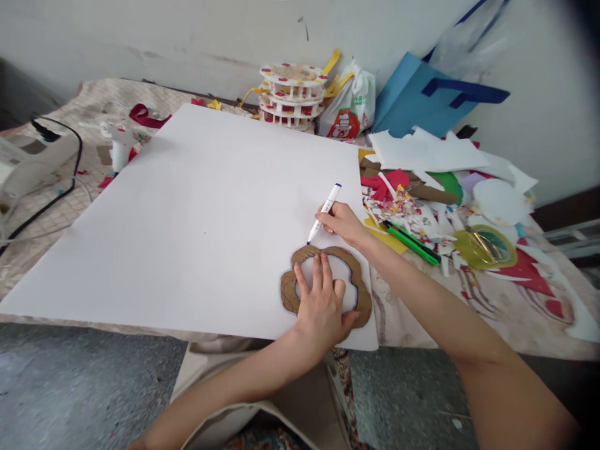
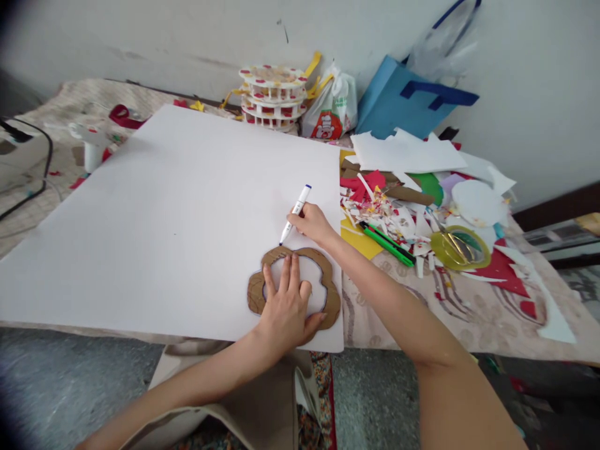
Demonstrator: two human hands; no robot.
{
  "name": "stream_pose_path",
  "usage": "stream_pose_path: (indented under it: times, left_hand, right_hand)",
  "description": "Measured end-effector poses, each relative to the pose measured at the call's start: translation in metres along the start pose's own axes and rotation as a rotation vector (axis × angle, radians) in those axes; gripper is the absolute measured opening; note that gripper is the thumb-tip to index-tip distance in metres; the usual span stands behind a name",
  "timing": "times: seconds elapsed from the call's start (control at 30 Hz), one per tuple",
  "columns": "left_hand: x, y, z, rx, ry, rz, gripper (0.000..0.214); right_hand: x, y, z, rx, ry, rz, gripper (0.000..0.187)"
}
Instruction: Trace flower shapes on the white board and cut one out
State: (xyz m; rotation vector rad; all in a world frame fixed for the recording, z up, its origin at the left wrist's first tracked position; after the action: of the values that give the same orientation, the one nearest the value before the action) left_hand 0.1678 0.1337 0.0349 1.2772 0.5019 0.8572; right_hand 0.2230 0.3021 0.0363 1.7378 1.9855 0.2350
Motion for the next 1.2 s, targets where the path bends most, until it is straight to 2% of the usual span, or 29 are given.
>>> stream_pose_path:
  times: [0.37, 0.67, 0.8, 0.97, 1.2]
  left_hand:
    - [-0.001, 0.0, 0.001, -0.001, -0.008, -0.007, 0.057]
    - [0.0, -0.001, 0.001, 0.012, -0.022, 0.001, 0.055]
    - [-0.001, 0.0, 0.001, 0.009, -0.019, 0.002, 0.054]
    - [-0.001, 0.001, 0.001, -0.008, -0.018, 0.004, 0.052]
    - [-0.002, 0.008, -0.001, 0.02, -0.025, 0.019, 0.053]
  right_hand:
    - [-0.015, 0.028, 0.019, 0.055, -0.02, 0.065, 0.012]
    - [-0.019, 0.034, 0.026, 0.235, 0.034, 0.092, 0.011]
    - [-0.029, 0.045, 0.025, 0.384, 0.119, 0.187, 0.014]
    - [-0.058, 0.059, 0.028, 0.466, 0.207, 0.313, 0.019]
    - [-0.08, 0.065, 0.042, 0.516, 0.239, 0.407, 0.018]
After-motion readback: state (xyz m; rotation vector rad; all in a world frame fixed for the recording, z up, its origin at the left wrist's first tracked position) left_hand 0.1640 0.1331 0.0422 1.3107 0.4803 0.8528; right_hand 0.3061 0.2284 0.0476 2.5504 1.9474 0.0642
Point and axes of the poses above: each hand's wrist, its own x-axis towards the middle knuckle, its own y-axis out of the back of the hand, z = x × y, the point moved 9 cm from there along x, towards the middle knuckle, and after that the axes turned 10 degrees about -y, right-handed, at the moved point
